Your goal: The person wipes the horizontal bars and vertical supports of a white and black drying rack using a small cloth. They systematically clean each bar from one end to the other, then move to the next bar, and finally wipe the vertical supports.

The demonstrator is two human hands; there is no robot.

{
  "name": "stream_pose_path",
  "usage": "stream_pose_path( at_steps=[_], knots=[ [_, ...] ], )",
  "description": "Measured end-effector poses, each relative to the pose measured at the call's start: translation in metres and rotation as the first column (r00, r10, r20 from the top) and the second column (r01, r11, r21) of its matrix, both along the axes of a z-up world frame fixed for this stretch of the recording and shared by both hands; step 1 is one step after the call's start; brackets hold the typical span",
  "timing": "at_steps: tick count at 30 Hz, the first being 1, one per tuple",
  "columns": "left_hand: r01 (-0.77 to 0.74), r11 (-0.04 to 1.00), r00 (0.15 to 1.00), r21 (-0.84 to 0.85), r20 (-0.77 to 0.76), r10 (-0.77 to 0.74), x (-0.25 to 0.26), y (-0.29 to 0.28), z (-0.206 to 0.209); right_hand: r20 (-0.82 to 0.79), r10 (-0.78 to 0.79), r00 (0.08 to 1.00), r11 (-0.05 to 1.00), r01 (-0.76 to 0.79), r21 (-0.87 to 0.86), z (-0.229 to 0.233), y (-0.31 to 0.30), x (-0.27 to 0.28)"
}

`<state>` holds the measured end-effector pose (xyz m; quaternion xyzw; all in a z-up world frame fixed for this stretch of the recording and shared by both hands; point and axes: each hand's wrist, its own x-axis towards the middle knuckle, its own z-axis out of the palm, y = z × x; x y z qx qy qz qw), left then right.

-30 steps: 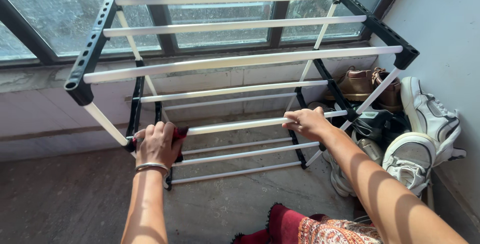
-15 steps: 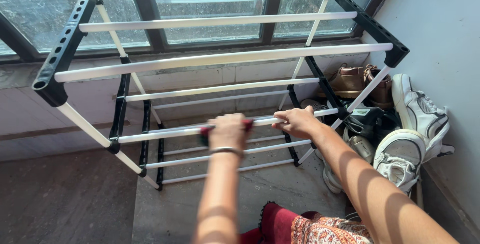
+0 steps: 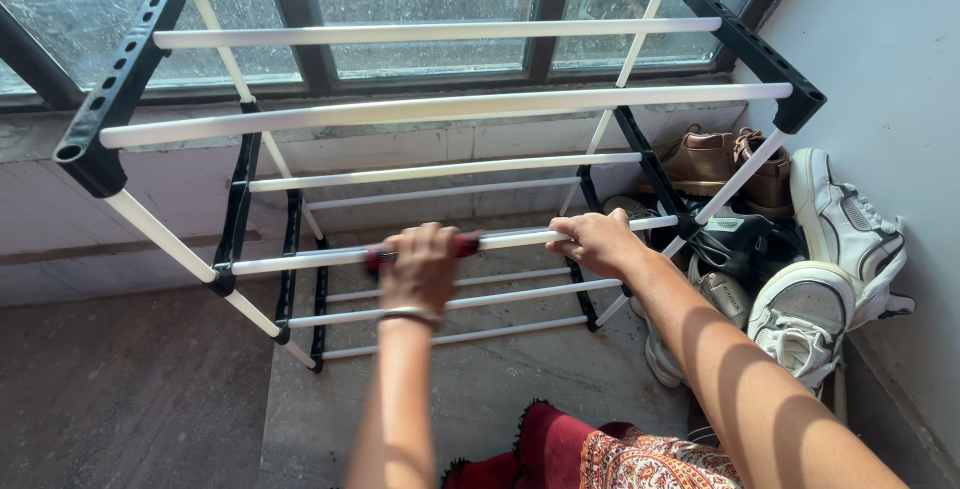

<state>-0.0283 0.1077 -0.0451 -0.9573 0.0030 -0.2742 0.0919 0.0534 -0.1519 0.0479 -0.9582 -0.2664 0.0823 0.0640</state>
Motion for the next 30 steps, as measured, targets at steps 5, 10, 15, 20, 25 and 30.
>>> stream_pose_path(
  at_steps=[5,10,15,20,25,30],
  knots=[
    [-0.165,0.985,0.966,0.058,-0.192,0.173,-0.044,0.101,0.013,-0.017,-0.028,0.999,1.000,0.029,0.011,0.001,0.001,0.000],
    [-0.194,0.981,0.979,0.005,0.059,0.193,-0.079,0.142,0.022,-0.032,-0.037,0.999,0.999,0.036,-0.037,-0.002,0.002,0.003],
    [-0.263,0.962,0.964,-0.068,-0.039,0.261,-0.072,0.130,0.028,-0.056,-0.039,0.998,0.999,0.036,-0.037,0.004,0.003,0.002],
    [-0.244,0.902,0.951,-0.356,-0.271,0.150,-0.056,0.099,0.052,-0.083,-0.073,0.994,0.996,0.068,-0.062,0.002,0.008,0.003],
    [-0.146,0.928,0.966,-0.343,-0.251,0.060,-0.030,0.024,0.064,-0.060,-0.068,0.996,0.992,0.061,-0.111,-0.008,0.004,0.009],
    [-0.070,0.860,0.940,-0.506,-0.322,-0.113,-0.011,-0.053,0.072,-0.035,-0.071,0.997,0.982,0.064,-0.180,-0.017,0.003,0.015]
  ],
)
